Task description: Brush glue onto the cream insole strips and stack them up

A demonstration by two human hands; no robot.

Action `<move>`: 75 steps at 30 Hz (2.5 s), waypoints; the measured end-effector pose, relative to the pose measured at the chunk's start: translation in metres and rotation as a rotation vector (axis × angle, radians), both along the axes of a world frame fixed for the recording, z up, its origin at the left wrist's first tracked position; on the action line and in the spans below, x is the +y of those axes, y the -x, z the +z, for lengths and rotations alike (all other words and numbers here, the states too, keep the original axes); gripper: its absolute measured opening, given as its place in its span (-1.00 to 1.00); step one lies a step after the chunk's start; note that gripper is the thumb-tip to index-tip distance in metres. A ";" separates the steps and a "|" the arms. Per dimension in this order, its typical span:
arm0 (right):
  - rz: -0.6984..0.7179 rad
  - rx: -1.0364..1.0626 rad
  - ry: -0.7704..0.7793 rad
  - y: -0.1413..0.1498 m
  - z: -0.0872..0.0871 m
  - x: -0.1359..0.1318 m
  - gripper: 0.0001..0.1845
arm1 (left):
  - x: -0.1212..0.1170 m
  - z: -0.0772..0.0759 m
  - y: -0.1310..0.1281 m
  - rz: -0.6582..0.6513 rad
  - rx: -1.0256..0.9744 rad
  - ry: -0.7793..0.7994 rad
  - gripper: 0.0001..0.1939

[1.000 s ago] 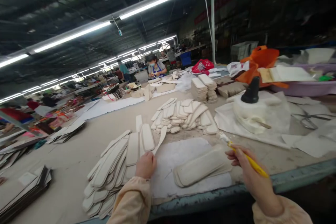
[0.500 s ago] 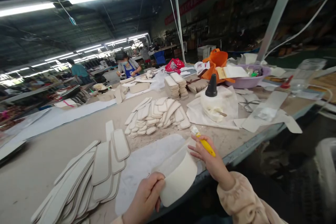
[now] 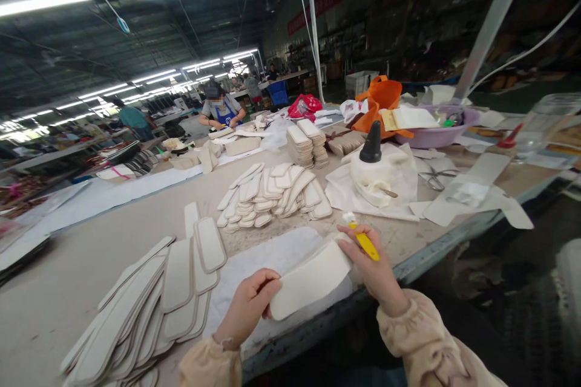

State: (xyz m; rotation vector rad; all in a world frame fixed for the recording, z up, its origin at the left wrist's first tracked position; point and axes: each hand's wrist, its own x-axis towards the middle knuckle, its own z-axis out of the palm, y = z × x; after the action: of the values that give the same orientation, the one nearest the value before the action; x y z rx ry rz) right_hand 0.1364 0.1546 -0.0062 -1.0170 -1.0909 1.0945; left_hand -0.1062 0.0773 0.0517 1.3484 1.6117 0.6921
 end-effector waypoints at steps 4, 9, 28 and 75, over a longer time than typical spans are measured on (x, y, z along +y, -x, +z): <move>-0.119 -0.316 -0.071 -0.004 -0.008 0.018 -0.60 | 0.015 -0.025 0.015 0.017 0.041 0.028 -0.79; -0.114 -0.528 -0.092 0.005 -0.013 0.029 -0.68 | 0.028 -0.045 0.027 0.091 0.160 -0.021 -0.80; -0.101 -0.797 -0.044 0.007 -0.038 0.034 -0.73 | 0.021 -0.066 0.020 0.085 0.407 -0.019 -0.85; 0.459 -0.997 -0.529 0.054 -0.047 -0.021 -0.54 | 0.029 -0.076 0.026 -0.112 0.559 0.033 -0.87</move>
State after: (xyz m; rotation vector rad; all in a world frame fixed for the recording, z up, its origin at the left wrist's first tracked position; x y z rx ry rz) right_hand 0.0827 0.1337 -0.0531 -0.8851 -2.3590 0.5216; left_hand -0.1321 0.1064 -0.0245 1.6903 1.9438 0.2228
